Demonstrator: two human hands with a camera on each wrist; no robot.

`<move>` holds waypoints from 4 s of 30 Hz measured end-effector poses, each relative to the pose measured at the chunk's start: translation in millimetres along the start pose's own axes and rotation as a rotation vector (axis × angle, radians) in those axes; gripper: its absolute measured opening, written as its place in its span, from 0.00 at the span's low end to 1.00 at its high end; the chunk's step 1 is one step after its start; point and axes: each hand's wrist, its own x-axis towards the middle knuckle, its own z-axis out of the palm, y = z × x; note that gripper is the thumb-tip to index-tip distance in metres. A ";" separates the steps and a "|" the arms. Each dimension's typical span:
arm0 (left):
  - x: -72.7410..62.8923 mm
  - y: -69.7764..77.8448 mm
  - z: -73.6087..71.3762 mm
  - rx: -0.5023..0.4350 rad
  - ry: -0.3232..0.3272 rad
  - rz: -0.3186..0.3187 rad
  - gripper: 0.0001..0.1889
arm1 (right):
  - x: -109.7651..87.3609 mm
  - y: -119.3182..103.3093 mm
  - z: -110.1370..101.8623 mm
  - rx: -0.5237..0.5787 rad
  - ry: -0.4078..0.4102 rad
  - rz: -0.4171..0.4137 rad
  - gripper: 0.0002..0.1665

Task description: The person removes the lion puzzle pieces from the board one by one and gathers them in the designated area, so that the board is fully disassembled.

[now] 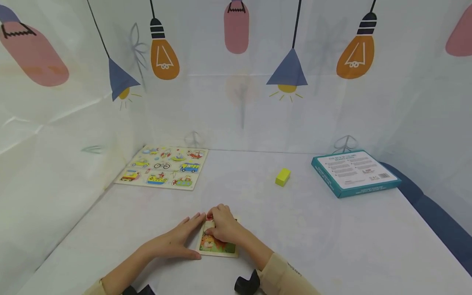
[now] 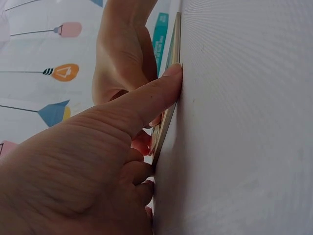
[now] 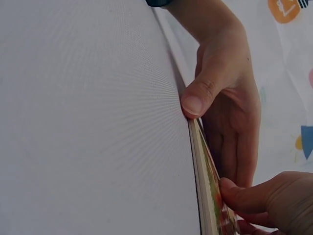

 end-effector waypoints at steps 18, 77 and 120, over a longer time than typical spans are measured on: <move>-0.5 2.1 -0.4 0.011 -0.012 -0.008 0.53 | 0.5 2.8 -1.1 0.071 0.084 -0.056 0.18; -2.0 4.5 1.7 0.066 -0.018 -0.011 0.51 | -35.3 42.2 -50.2 0.112 0.093 0.044 0.08; -2.4 0.0 1.2 0.050 -0.024 0.005 0.51 | -50.0 90.1 -49.5 -0.109 0.328 -0.050 0.05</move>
